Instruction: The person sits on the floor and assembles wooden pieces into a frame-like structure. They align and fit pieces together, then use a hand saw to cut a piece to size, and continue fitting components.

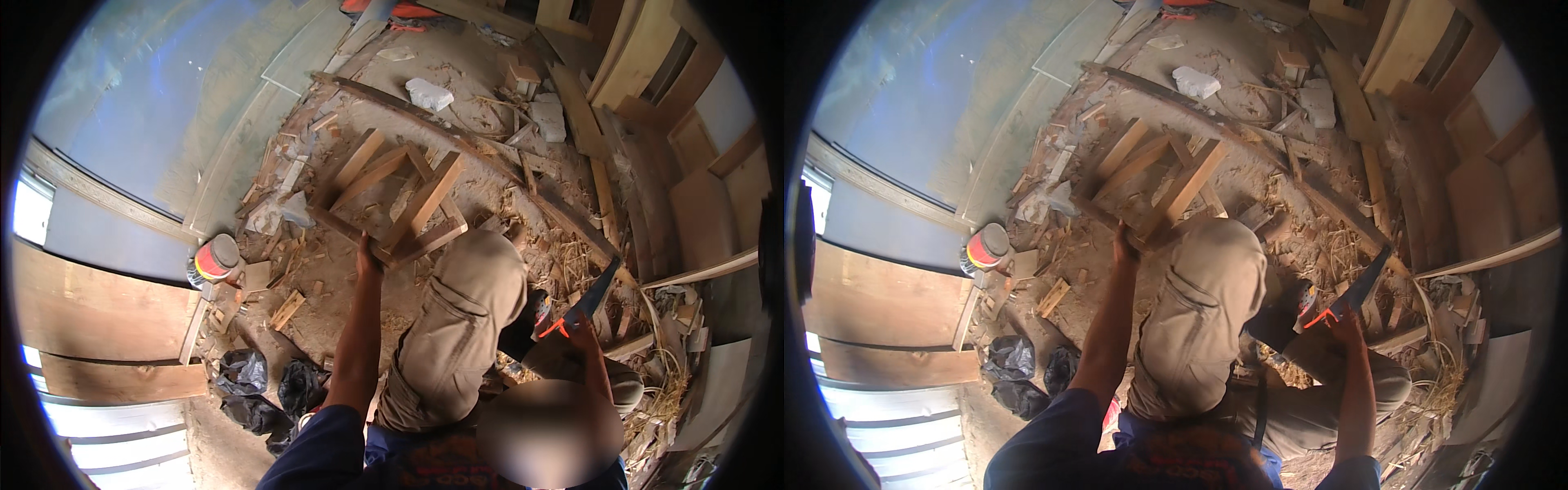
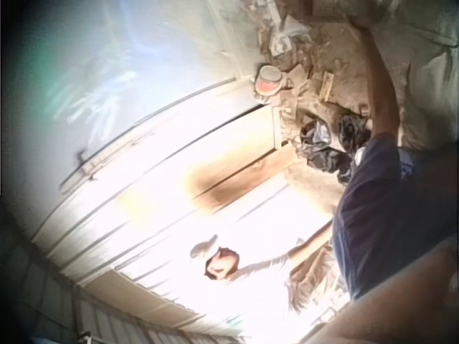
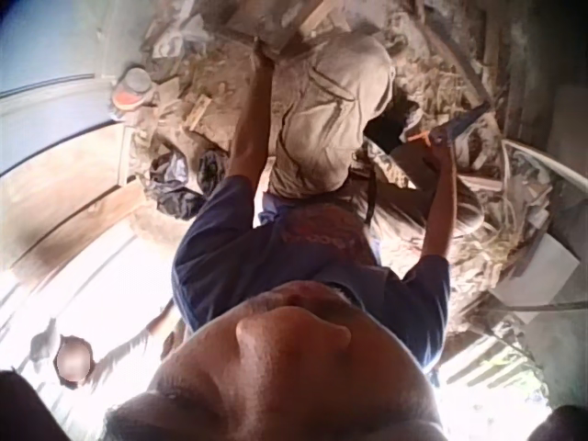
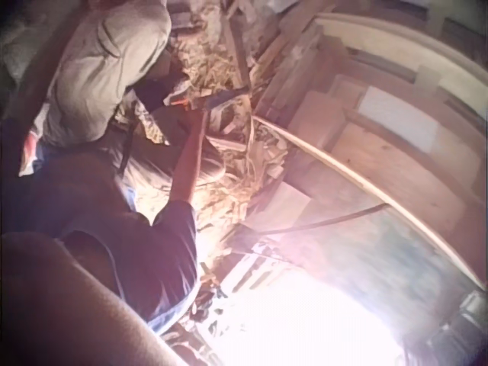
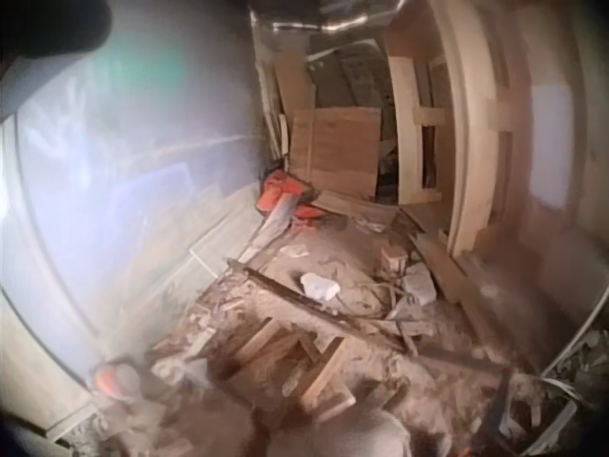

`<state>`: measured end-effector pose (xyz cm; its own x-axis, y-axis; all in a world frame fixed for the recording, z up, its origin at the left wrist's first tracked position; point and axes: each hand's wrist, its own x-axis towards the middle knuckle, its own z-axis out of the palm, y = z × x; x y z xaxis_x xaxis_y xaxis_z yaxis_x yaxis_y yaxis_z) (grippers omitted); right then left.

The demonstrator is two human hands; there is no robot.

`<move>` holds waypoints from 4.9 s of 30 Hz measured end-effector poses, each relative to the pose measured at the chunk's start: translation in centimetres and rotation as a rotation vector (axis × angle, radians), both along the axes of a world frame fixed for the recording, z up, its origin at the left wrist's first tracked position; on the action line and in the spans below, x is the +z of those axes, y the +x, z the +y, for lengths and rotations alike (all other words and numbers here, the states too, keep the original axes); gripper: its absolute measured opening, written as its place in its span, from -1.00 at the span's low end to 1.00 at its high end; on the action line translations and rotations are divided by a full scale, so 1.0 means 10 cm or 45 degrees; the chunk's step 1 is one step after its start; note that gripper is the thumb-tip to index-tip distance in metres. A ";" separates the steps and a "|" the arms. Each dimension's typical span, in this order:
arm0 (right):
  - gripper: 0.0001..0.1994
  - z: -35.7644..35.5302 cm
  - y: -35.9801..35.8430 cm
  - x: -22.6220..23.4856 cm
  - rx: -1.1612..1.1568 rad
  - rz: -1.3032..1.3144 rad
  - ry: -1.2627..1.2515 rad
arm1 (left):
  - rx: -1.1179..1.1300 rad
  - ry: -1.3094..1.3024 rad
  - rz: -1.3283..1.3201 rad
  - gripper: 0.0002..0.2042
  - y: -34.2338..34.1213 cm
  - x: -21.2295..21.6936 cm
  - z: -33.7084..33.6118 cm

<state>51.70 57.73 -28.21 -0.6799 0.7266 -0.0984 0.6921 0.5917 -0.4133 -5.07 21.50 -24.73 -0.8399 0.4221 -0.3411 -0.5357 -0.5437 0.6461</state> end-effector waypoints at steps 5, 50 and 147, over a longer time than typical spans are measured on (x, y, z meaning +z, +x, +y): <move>-0.40 -0.13 -0.34 0.39 0.030 -0.087 -0.121 | 0.012 -0.218 -0.247 -0.22 0.29 -0.18 -0.09; -0.72 -0.18 -0.03 0.28 -1.156 0.703 -0.392 | -1.384 -0.952 1.417 -0.76 1.15 0.47 3.23; -0.31 1.62 -2.08 -0.26 -0.002 -0.259 0.390 | -1.448 -1.781 2.413 -0.31 -0.01 -0.15 4.68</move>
